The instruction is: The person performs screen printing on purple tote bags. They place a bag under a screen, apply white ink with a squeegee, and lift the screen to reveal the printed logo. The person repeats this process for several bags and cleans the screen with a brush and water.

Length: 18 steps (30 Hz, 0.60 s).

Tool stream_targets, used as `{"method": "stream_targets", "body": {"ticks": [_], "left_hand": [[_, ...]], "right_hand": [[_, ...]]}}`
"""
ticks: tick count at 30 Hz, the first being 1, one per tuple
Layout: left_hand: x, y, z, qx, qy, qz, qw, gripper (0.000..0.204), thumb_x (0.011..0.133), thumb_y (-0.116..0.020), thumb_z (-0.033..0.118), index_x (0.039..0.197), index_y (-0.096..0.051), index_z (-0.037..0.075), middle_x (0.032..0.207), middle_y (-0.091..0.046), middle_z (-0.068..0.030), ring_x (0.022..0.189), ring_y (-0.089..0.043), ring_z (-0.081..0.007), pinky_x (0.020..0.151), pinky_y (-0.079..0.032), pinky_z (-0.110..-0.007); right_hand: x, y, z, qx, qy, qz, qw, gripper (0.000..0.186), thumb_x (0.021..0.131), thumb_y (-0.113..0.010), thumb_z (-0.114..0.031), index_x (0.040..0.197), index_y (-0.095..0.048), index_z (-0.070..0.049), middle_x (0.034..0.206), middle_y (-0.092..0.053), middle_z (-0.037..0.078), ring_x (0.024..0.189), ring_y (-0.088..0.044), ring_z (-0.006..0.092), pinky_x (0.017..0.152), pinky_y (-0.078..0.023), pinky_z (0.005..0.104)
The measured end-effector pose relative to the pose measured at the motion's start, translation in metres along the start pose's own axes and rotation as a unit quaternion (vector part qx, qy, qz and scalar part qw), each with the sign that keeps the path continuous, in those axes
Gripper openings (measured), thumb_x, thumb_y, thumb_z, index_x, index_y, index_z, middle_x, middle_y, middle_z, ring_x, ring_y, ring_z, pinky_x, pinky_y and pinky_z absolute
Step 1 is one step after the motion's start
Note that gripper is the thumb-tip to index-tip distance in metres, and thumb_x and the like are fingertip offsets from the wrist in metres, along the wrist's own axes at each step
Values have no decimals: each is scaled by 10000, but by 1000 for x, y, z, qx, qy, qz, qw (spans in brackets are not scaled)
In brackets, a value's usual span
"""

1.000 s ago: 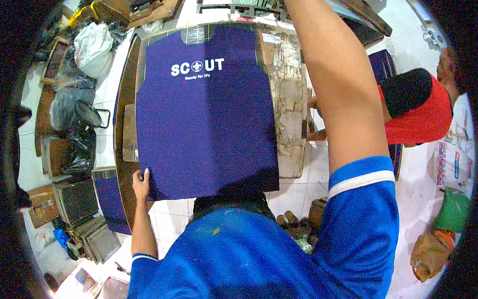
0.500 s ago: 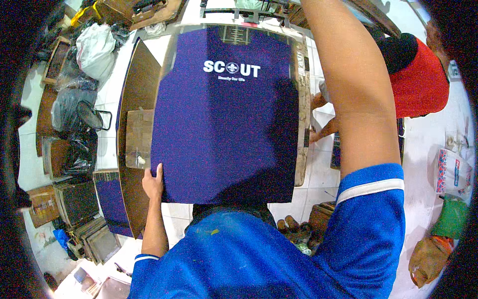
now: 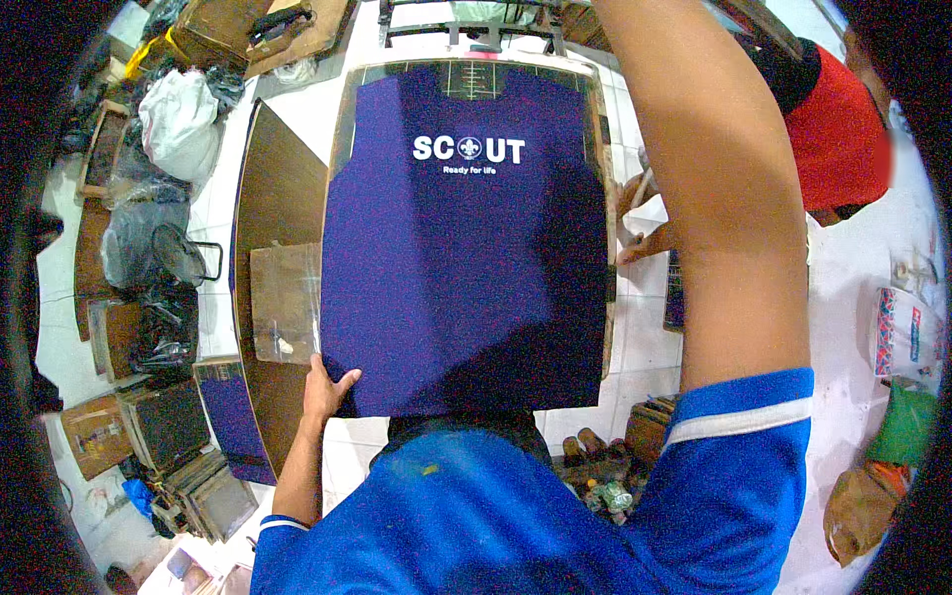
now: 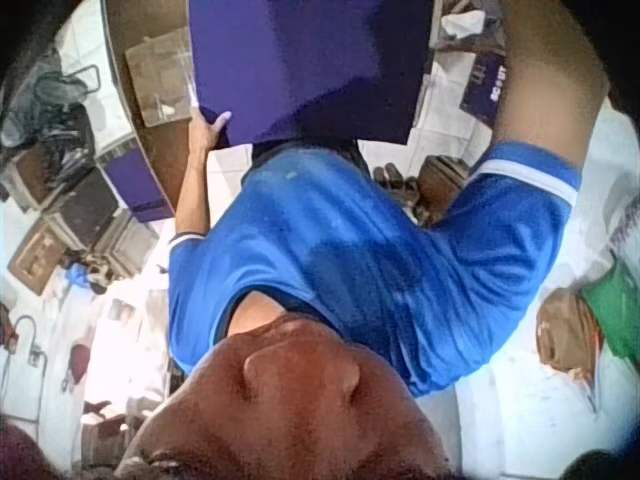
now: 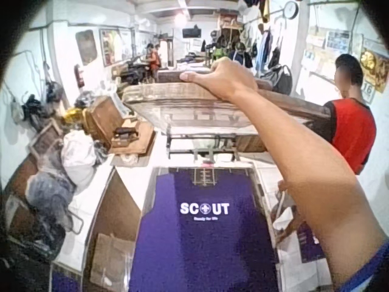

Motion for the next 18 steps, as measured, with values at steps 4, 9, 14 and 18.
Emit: {"method": "stream_targets", "body": {"ticks": [4, 9, 14, 18], "left_hand": [[0, 3, 4, 9, 19, -6, 1000, 825, 768, -896, 399, 1295, -452, -55, 1135, -674, -350, 1078, -668, -486, 933, -529, -510], [7, 4, 10, -23, 4, -24, 999, 813, 781, -889, 390, 1305, -452, -50, 1170, -665, -343, 1121, -654, -478, 968, -519, -512], [13, 5, 9, -14, -7, -22, 1000, 826, 776, -889, 409, 1296, -447, -57, 1176, -663, -343, 1121, -655, -477, 968, -519, -514], [21, 2, 10, 8, -26, -20, 999, 851, 774, -881, 447, 1297, -440, -59, 1159, -669, -344, 1104, -654, -495, 955, -521, -524]], "right_hand": [[7, 3, -2, 6, 1, 14, 1000, 806, 661, -699, -859, 578, -630, -60, 636, -668, 127, 591, -648, 256, 624, -498, 413], [12, 9, -4, -3, -2, 17, 1000, 784, 672, -719, -833, 589, -652, -56, 654, -684, 138, 601, -661, 271, 669, -510, 423], [21, 9, -3, 14, -2, 8, 1000, 780, 677, -719, -832, 582, -639, -62, 630, -662, 116, 621, -659, 247, 669, -508, 406], [29, 10, -7, 3, 4, 34, 999, 784, 679, -722, -834, 555, -605, -69, 597, -630, 94, 593, -622, 220, 636, -487, 403]]}}
Point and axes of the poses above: each hand's wrist, its own x-axis towards the middle knuckle, its own y-axis out of the back of the hand, z = x × y, the point moved 9 cm from there along x, towards the middle knuckle
